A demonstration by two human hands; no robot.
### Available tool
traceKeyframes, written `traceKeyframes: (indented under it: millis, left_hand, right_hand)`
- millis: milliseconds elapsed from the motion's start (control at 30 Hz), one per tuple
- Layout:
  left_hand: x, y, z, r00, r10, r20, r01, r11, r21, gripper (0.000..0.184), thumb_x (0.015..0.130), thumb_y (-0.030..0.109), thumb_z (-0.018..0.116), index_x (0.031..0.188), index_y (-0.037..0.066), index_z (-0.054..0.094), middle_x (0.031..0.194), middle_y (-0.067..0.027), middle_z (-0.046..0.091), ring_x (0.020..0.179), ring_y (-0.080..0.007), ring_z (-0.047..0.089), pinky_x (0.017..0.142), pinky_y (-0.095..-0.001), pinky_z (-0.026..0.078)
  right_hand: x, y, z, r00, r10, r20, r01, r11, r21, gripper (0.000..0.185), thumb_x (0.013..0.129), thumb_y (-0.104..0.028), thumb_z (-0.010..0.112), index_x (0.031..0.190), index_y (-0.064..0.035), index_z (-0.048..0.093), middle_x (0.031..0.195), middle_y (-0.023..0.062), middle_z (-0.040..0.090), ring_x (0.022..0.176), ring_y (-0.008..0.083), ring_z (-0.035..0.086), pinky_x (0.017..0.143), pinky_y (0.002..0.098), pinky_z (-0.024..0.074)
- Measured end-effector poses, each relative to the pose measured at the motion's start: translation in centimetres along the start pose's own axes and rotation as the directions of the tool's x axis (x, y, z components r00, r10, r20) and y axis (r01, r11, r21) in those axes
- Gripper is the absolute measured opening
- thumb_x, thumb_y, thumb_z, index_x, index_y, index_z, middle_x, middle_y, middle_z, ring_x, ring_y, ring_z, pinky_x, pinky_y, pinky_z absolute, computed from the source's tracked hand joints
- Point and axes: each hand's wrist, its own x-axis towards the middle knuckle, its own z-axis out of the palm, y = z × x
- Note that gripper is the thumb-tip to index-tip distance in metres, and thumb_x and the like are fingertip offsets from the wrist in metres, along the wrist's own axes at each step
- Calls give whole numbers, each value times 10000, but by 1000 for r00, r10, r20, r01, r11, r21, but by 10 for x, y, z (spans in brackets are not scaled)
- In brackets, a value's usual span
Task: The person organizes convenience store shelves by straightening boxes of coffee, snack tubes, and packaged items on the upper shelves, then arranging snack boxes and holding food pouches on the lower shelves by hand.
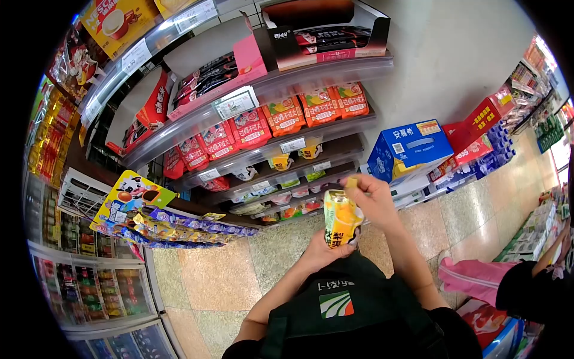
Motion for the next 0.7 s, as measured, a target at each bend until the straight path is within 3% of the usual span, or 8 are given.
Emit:
traceKeyframes:
  millis: [67,133,167,300,367,500,600,700]
  left_hand:
    - [1,-2,3,999,-30,-46,26,996,-91,358,767,83,721,1072,23,542,902,-19,600,791,-122,574,734,-268,475]
    - [8,-11,2,945,17,-327,-53,993,-103,376,752,65,732,1078,28,548,904,-14,605,792,-117,577,739,-261,471]
    - [9,-11,4,928,39,-371,-84,991,-105,371,735,24,727,1069,34,565,909,-8,612,806,-110,580,743,-259,471]
    - [24,-24,-2,914,-14,-406,38,998,51,350,723,9,712,1046,33,578,925,-7,614,833,-104,579,750,-260,472]
    - [31,-32,-5,949,-17,-314,111,953,283,328,714,13,705,1022,25,593,925,-15,618,846,-107,582,758,-260,472]
    - [54,-48,-7,957,15,-288,74,953,295,432,714,38,723,1106,21,543,963,-39,615,868,-112,583,779,-259,471]
    - [67,-61,-12,939,75,-335,6,972,234,568,714,71,744,1200,19,456,1002,-62,586,902,-137,570,803,-276,472]
    - [54,-80,-32,833,66,-549,73,971,228,568,736,167,746,1173,-10,429,969,-105,559,876,-185,561,803,-303,472]
  right_hand:
    - [-2,21,-8,999,-41,0,41,986,160,254,873,-62,557,1116,12,549,912,38,625,826,63,554,717,203,441]
    - [-16,41,-19,975,183,126,-200,969,143,307,890,-103,560,1174,4,513,970,39,613,884,83,557,759,219,445]
    - [-17,50,-22,972,145,185,-181,964,193,311,901,-151,566,1169,2,527,993,40,610,909,97,557,772,235,450]
    - [-30,84,-18,959,259,117,-276,945,177,296,912,-169,554,1147,9,547,950,19,619,857,88,566,752,237,453]
    - [-27,83,-16,960,278,36,-277,917,288,260,916,-157,544,1113,10,566,927,15,621,830,77,562,739,228,447]
    - [-5,121,-36,931,353,93,-365,890,273,190,916,-130,534,1037,5,587,872,5,611,784,79,551,704,226,442]
    - [19,132,-42,880,473,54,-444,774,452,129,913,-115,526,937,-9,595,799,-7,583,724,83,532,662,225,432]
    - [73,161,-57,908,393,-145,-297,849,437,131,897,-137,545,823,-39,589,685,-23,511,612,58,451,553,204,358]
